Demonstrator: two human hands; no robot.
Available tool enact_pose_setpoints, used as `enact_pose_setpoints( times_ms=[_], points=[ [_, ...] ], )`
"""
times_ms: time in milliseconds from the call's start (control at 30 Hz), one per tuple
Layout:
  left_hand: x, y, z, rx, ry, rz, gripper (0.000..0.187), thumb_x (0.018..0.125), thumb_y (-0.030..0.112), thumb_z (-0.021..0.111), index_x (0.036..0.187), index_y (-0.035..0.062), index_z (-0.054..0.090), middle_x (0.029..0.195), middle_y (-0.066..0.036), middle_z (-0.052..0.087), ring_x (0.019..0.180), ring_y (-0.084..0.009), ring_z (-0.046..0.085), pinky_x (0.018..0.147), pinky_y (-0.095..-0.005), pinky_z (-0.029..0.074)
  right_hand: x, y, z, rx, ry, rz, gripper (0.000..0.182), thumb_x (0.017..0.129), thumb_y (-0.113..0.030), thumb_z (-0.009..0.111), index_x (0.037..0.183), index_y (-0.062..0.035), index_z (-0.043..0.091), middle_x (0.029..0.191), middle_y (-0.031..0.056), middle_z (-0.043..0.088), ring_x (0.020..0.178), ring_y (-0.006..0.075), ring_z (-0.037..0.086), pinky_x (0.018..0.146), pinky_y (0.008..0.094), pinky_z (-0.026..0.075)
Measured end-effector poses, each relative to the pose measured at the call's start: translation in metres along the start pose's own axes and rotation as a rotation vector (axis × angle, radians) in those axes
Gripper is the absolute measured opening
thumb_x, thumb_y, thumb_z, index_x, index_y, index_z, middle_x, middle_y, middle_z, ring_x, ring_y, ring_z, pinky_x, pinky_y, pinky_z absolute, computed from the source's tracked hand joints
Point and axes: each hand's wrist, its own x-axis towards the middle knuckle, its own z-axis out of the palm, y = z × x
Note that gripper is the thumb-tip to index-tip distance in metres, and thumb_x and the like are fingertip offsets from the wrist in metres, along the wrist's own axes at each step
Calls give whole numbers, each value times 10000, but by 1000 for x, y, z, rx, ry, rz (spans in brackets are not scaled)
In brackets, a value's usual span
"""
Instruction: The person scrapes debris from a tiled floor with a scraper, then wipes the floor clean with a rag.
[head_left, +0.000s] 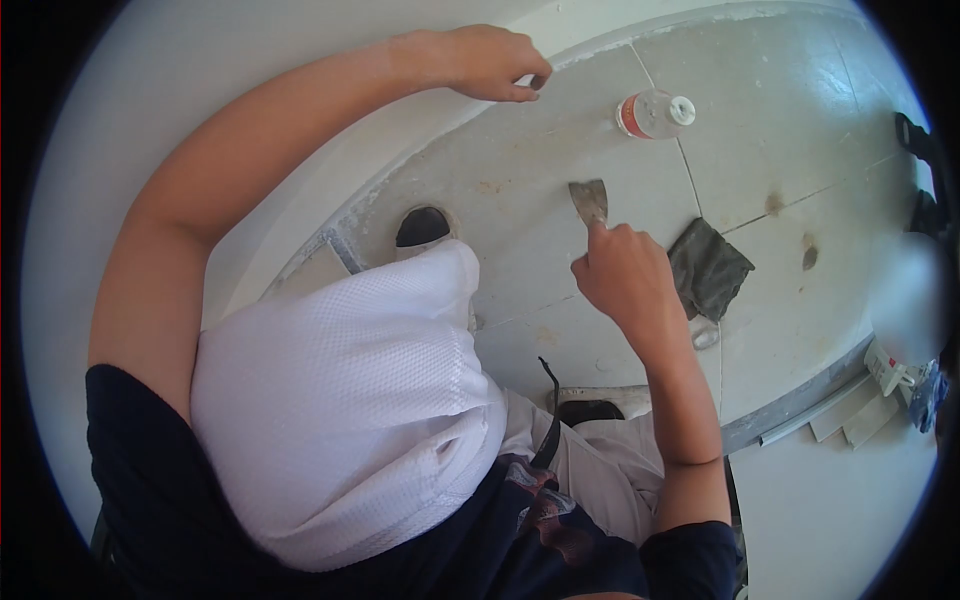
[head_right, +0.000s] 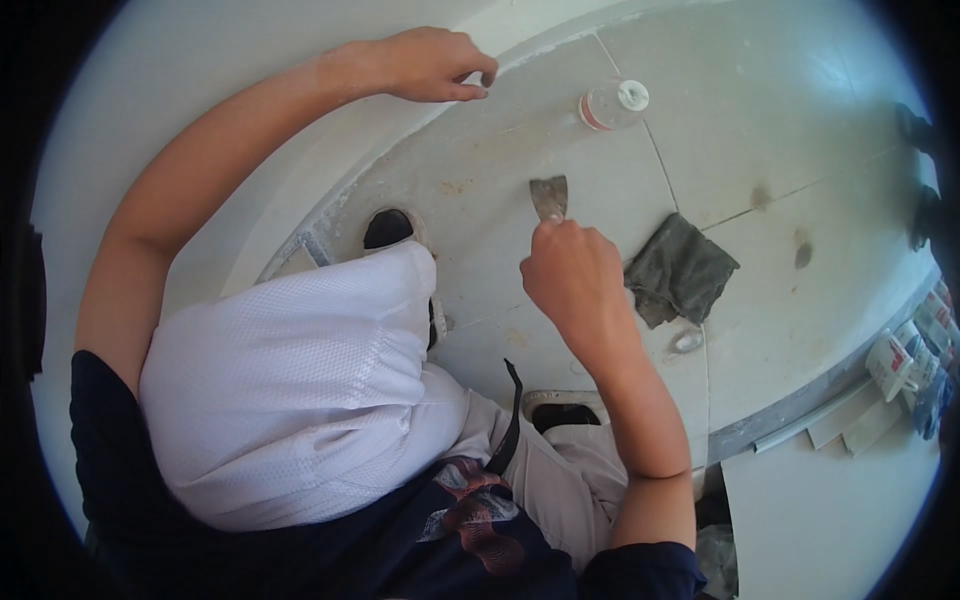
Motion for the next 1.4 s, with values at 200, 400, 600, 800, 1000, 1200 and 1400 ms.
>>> enact_pose_setpoints(
  times_ms=[200, 400, 600, 800, 1000, 1200, 1400],
  points=[
    [-7, -10, 14, 57, -38, 40, 261, 991, 299, 659, 1150, 95, 695, 870, -141, 726, 840, -352, 705, 763, -494, 534, 12, 32, 37, 10, 51, 3, 446, 819, -97, 687, 1223, 92, 673, 888, 233, 746, 824, 394, 752, 739, 465, 611],
    [1, 4, 1, 49, -76, 1, 255, 991, 282, 662, 1161, 94, 692, 863, -139, 728, 847, -349, 709, 772, -487, 539, 47, 32, 29, 39, 134, -37, 371, 820, -125, 701, 1156, 32, 707, 867, 221, 734, 808, 393, 741, 750, 473, 603],
    [1, 7, -1, 40, -108, -31, 251, 987, 284, 655, 1152, 101, 704, 968, -155, 736, 928, -365, 712, 824, -498, 547, 34, 26, 22, 27, 55, -111, 299, 799, -160, 728, 1042, 13, 710, 862, 230, 729, 818, 404, 737, 741, 495, 595],
    [1, 5, 2, 69, -112, -18, 256, 988, 293, 649, 1154, 107, 707, 1021, -160, 739, 977, -372, 711, 859, -500, 553, 80, 18, 33, 62, 271, -80, 215, 805, -149, 723, 966, -5, 729, 843, 188, 745, 778, 376, 749, 709, 457, 609],
    [-3, 4, -4, 27, -121, -60, 254, 989, 295, 645, 1155, 113, 710, 1026, -153, 737, 993, -368, 712, 862, -497, 556, 30, -8, 26, 50, 137, -36, 446, 837, -168, 689, 1219, 63, 671, 831, 211, 741, 764, 379, 747, 698, 472, 600],
    [-7, -7, 5, 113, -123, -2, 253, 984, 291, 643, 1141, 106, 714, 1030, -155, 742, 981, -371, 714, 856, -499, 560, 76, 1, 51, 50, 281, -62, 479, 841, -144, 696, 1262, 83, 685, 840, 186, 761, 757, 341, 762, 666, 442, 603],
    [-7, 0, 5, 125, -119, 42, 225, 991, 254, 659, 1144, 93, 698, 957, -159, 748, 922, -383, 718, 815, -500, 555, 47, -8, 11, 92, 215, -1, 386, 847, -180, 691, 1167, 34, 684, 837, 220, 743, 782, 397, 748, 708, 489, 598]
  ],
)
